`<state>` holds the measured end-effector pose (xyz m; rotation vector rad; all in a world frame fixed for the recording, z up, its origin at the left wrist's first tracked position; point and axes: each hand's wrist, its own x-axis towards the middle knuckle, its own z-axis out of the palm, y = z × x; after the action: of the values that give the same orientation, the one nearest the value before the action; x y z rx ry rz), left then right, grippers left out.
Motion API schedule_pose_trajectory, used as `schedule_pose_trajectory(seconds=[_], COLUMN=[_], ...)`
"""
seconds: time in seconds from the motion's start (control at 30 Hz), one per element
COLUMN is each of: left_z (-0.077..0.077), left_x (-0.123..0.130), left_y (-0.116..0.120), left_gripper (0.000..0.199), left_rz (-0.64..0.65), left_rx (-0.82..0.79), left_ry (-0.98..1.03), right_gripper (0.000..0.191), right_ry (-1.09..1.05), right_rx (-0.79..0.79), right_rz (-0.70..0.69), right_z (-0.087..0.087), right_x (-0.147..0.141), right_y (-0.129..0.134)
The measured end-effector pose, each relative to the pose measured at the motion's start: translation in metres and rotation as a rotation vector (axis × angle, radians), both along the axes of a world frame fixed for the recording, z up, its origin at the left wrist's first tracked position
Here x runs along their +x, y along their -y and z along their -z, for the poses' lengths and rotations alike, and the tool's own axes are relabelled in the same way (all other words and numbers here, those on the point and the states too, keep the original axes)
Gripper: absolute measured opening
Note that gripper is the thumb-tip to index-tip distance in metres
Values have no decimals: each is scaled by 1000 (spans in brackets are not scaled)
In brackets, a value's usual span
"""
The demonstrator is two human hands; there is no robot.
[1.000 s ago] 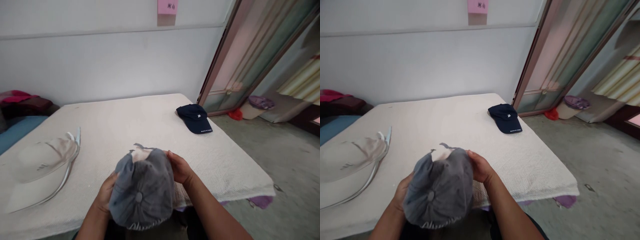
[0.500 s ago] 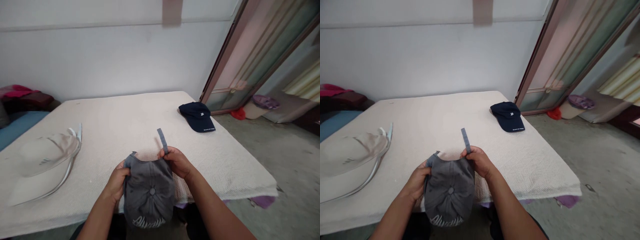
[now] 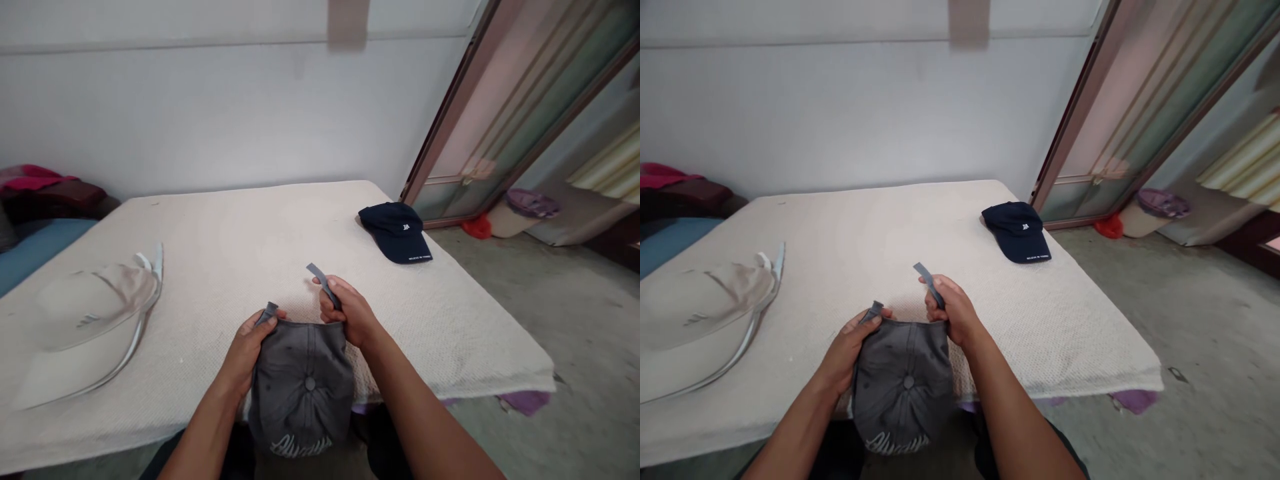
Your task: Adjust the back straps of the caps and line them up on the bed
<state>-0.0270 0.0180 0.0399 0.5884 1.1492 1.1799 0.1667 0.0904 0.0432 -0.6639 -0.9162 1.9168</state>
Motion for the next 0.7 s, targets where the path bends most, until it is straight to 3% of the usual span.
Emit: schedule_pose_trajectory(seconds=[0.17,0.33,0.5,0.7], left_z=[-2,3,4,0], left_x=[6,8,8,9], left_y=[0,-1,1,2], left_gripper=[21,6,7,28], left_rz=[-16,22,27,13], left_rx=[35,79,102,114], left_ry=[88,138,111,-37], right_gripper=[15,5,5,16], right_ry=[101,178,193,181], right_rx=[17,41,-16,-30], right_rz=[-114,-109,-115,-207], right_z=[-1,-1,3,6], right_x=[-11,-17,-24,-36], right_y=[6,7,6,7])
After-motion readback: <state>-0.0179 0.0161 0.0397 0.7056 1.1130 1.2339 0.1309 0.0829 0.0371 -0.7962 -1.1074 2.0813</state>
